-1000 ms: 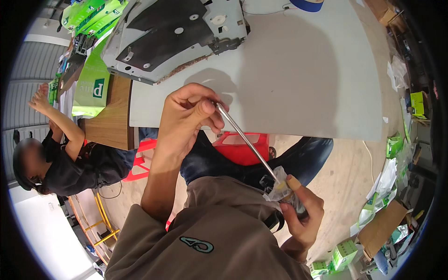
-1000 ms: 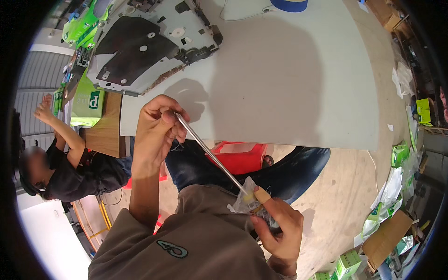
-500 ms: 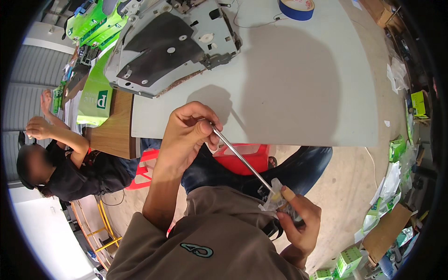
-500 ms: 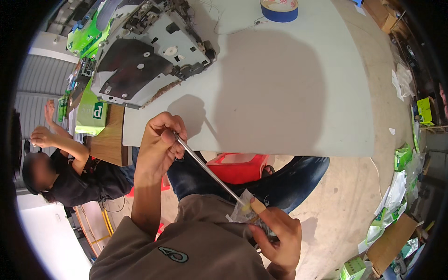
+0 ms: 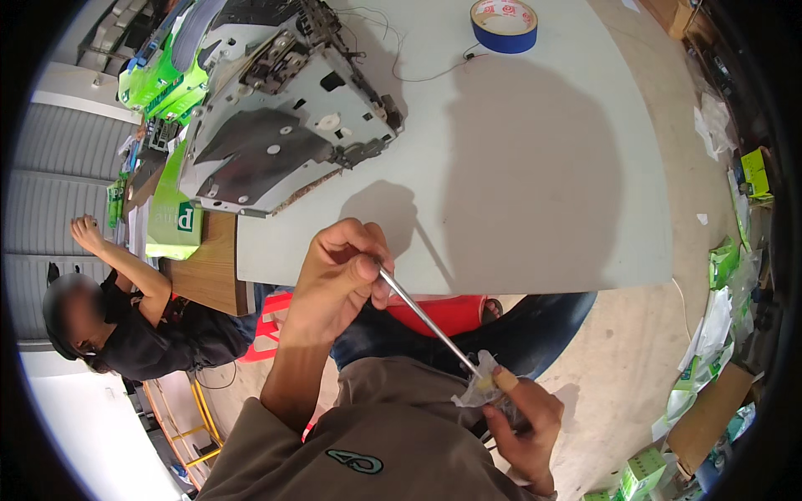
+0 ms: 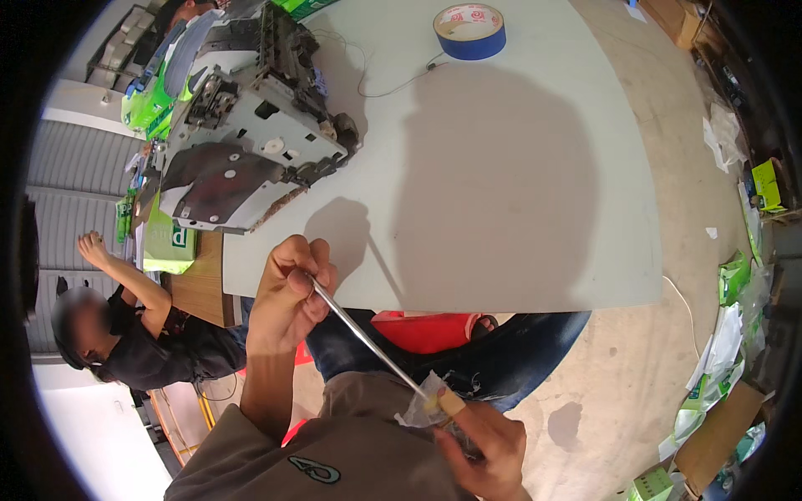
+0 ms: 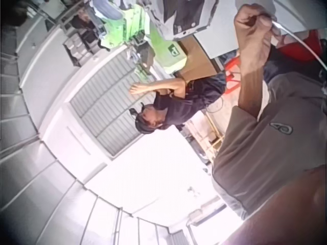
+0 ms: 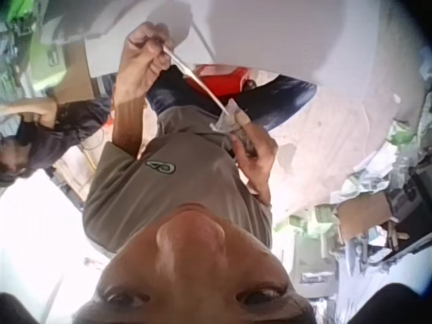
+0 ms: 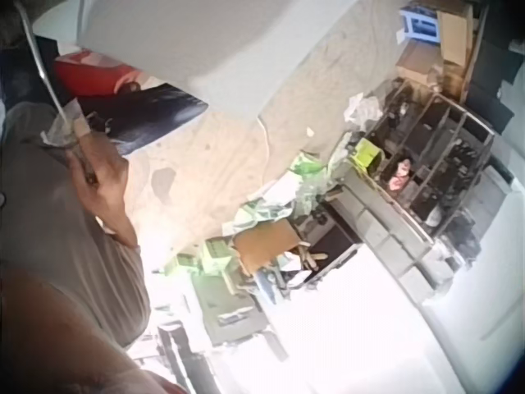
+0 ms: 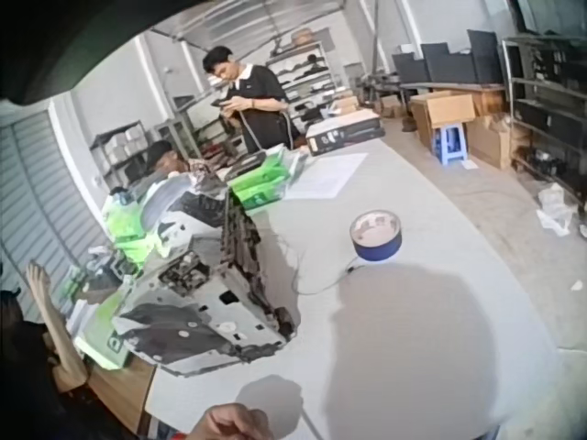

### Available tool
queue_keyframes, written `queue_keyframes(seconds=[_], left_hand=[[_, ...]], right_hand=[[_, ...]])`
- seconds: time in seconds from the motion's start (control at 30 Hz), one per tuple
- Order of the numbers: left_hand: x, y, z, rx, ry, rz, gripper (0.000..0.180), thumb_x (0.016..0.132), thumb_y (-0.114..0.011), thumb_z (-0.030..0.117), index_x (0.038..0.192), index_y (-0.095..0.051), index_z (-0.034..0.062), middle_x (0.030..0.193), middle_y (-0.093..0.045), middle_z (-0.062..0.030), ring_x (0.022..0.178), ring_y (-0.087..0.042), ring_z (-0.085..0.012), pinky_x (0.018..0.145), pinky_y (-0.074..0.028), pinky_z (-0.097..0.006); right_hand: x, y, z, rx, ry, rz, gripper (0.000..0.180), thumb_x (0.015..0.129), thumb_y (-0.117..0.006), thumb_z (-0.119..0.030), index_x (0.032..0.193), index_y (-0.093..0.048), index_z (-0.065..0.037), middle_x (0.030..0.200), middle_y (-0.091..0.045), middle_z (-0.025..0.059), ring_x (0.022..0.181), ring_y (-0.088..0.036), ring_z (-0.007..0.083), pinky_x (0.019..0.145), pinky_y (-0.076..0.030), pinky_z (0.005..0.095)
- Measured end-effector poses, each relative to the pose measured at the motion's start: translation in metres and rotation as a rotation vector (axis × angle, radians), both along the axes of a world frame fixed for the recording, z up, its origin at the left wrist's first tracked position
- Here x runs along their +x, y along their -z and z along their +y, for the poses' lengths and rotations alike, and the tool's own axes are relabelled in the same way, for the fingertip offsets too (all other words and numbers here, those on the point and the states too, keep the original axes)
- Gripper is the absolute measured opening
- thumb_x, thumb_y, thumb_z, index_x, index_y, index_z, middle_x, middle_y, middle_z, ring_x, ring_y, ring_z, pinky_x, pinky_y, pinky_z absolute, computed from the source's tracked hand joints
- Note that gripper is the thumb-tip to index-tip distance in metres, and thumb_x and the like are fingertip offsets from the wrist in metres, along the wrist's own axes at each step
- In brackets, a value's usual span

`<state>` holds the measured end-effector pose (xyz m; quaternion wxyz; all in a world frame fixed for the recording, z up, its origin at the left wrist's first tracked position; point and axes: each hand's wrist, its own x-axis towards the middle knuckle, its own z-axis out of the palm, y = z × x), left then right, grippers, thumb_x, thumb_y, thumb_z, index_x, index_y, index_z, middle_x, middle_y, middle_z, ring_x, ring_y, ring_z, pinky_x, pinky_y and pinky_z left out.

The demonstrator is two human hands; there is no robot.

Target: The person disassembles an internal component of a large printer using a screwdriver, removing screws and detaching a wire while another person sorts papers nearby.

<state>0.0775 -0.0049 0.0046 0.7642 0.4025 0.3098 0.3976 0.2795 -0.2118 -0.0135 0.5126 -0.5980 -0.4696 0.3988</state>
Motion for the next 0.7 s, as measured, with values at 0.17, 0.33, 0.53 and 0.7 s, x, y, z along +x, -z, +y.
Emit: queue_keyframes(seconds=[0.17, 0.33, 0.53, 0.7], left_hand=[[0.022, -0.004, -0.008, -0.124, 0.047, -0.133, 0.027, 0.095, -0.067, 0.032, 0.098, -0.055, 0.0084, 0.092, -0.048, -0.001, 0.063, -0.043, -0.0071, 0.05, -0.038, -0.02], [0.043, -0.003, -0.008, -0.192, -0.084, -0.107, 0.029, 0.1, -0.057, 0.038, 0.109, -0.056, 0.0106, 0.095, -0.046, 0.0015, 0.066, -0.039, -0.005, 0.05, -0.036, -0.019], [0.06, -0.013, 0.002, -0.222, -0.136, -0.015, 0.029, 0.099, -0.062, 0.036, 0.109, -0.058, 0.0088, 0.096, -0.053, 0.0025, 0.068, -0.044, -0.0061, 0.057, -0.037, -0.021], [0.066, -0.01, 0.008, -0.297, -0.197, -0.062, 0.03, 0.1, -0.061, 0.035, 0.112, -0.057, 0.0074, 0.095, -0.053, 0.0014, 0.067, -0.045, -0.0065, 0.058, -0.039, -0.023]], right_hand=[[0.001, 0.009, 0.001, 0.007, -0.05, 0.033, 0.05, 0.072, -0.074, 0.001, 0.121, -0.065, 0.007, 0.094, -0.071, 0.0192, 0.078, -0.068, 0.0224, 0.072, -0.052, 0.0295], [-0.003, 0.017, 0.006, -0.02, -0.01, 0.163, 0.047, 0.08, -0.071, -0.005, 0.124, -0.061, 0.009, 0.107, -0.071, 0.0233, 0.088, -0.071, 0.0239, 0.079, -0.053, 0.0302], [0.007, 0.019, 0.022, -0.044, -0.008, 0.224, 0.049, 0.081, -0.07, -0.005, 0.126, -0.059, 0.009, 0.102, -0.072, 0.0227, 0.085, -0.07, 0.0241, 0.079, -0.053, 0.0305], [0.017, 0.027, 0.04, 0.043, -0.156, 0.187, 0.056, 0.089, -0.071, -0.015, 0.133, -0.045, 0.008, 0.12, -0.064, 0.0252, 0.085, -0.068, 0.0259, 0.076, -0.056, 0.0312]])
